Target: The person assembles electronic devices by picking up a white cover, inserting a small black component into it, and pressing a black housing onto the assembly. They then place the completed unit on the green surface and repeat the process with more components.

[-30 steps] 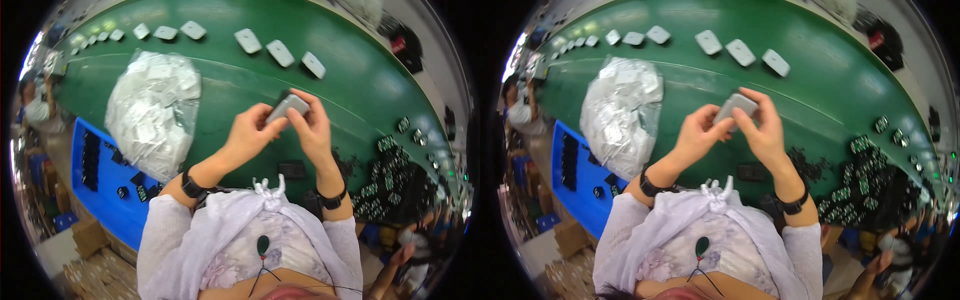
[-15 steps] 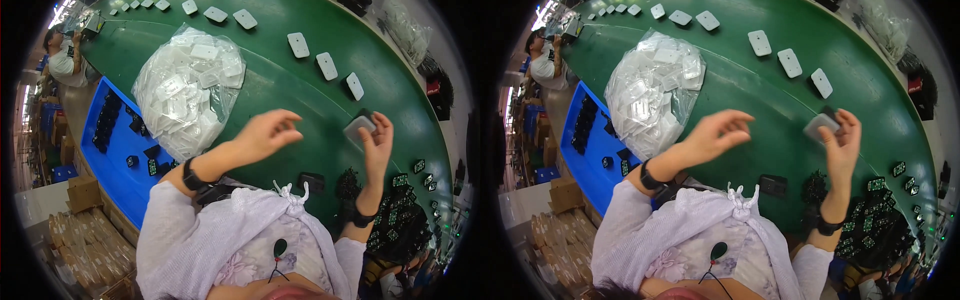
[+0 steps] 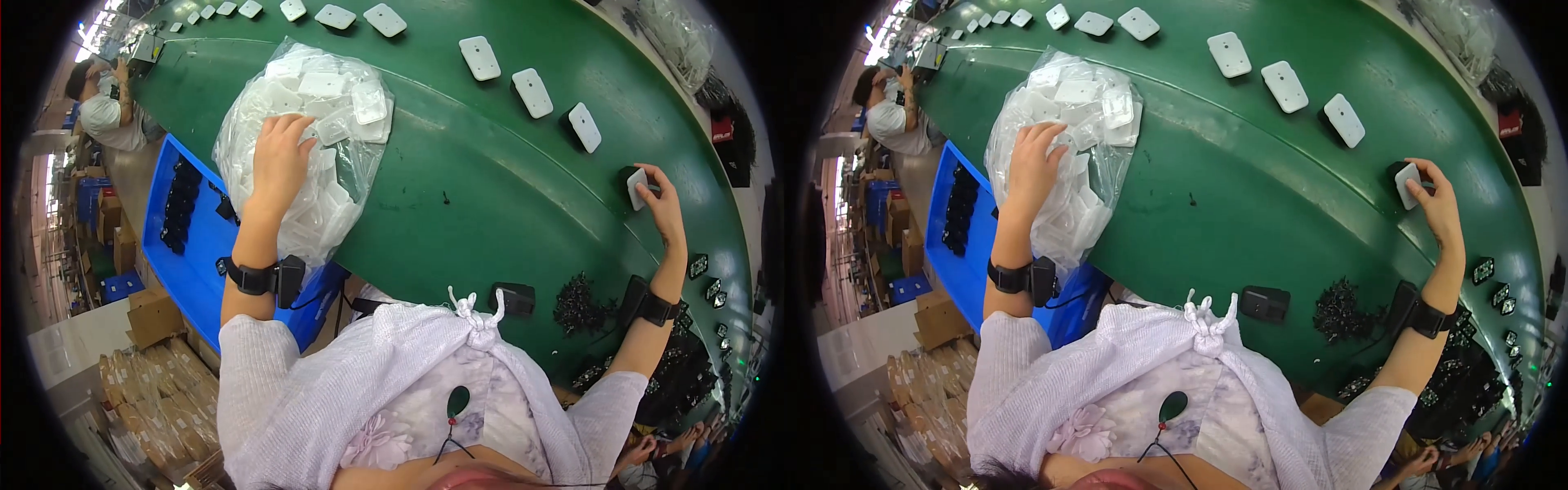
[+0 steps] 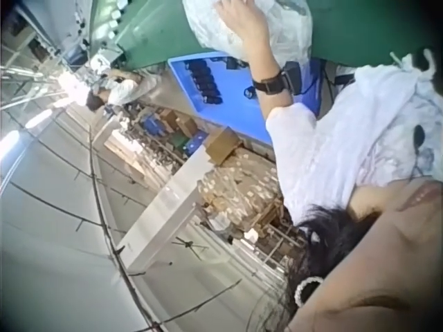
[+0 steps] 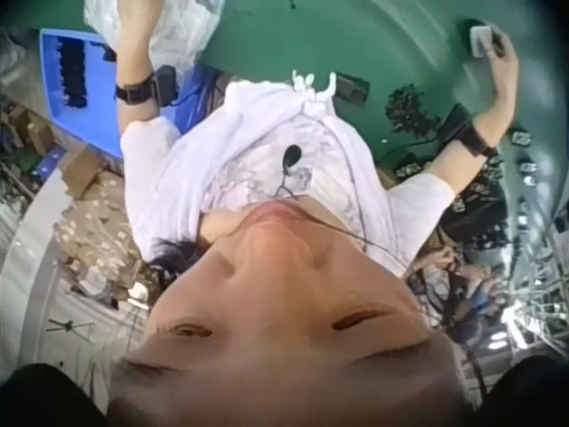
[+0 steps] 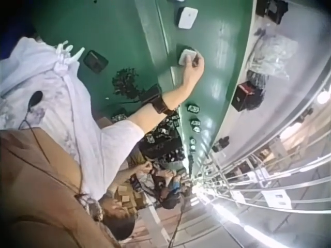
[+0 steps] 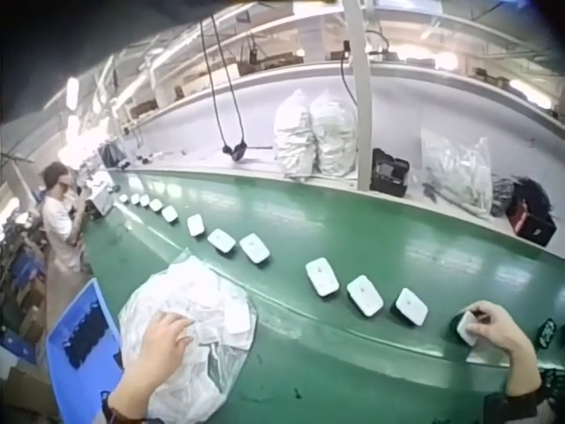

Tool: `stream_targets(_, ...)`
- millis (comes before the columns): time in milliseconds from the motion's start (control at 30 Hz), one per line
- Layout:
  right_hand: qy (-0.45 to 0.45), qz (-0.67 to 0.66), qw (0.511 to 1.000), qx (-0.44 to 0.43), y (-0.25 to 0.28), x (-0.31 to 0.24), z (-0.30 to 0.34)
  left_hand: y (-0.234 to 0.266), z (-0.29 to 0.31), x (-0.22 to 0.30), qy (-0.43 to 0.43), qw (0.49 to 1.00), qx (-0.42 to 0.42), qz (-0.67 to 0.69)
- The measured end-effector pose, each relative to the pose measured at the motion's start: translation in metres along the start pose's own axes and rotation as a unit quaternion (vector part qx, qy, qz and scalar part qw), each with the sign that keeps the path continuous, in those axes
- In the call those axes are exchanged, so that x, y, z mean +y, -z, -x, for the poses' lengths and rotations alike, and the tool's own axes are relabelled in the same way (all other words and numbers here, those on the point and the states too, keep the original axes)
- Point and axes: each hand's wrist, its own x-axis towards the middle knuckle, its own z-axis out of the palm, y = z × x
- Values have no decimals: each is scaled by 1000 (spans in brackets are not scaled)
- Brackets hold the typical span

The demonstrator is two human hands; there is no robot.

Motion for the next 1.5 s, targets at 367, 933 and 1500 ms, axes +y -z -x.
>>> stream_targets(367,56,80,969,227,-10,-29,23,-50,-31,-13,-20,993,-119,18)
stream_targets(933,91,156,976,122,-106,-39,158,37,-19,56,-69,989,-133,-9)
stream_targets(1500,-13,56,978,199,-110,-57,153,-48,-12,238,-17,747,-292,597)
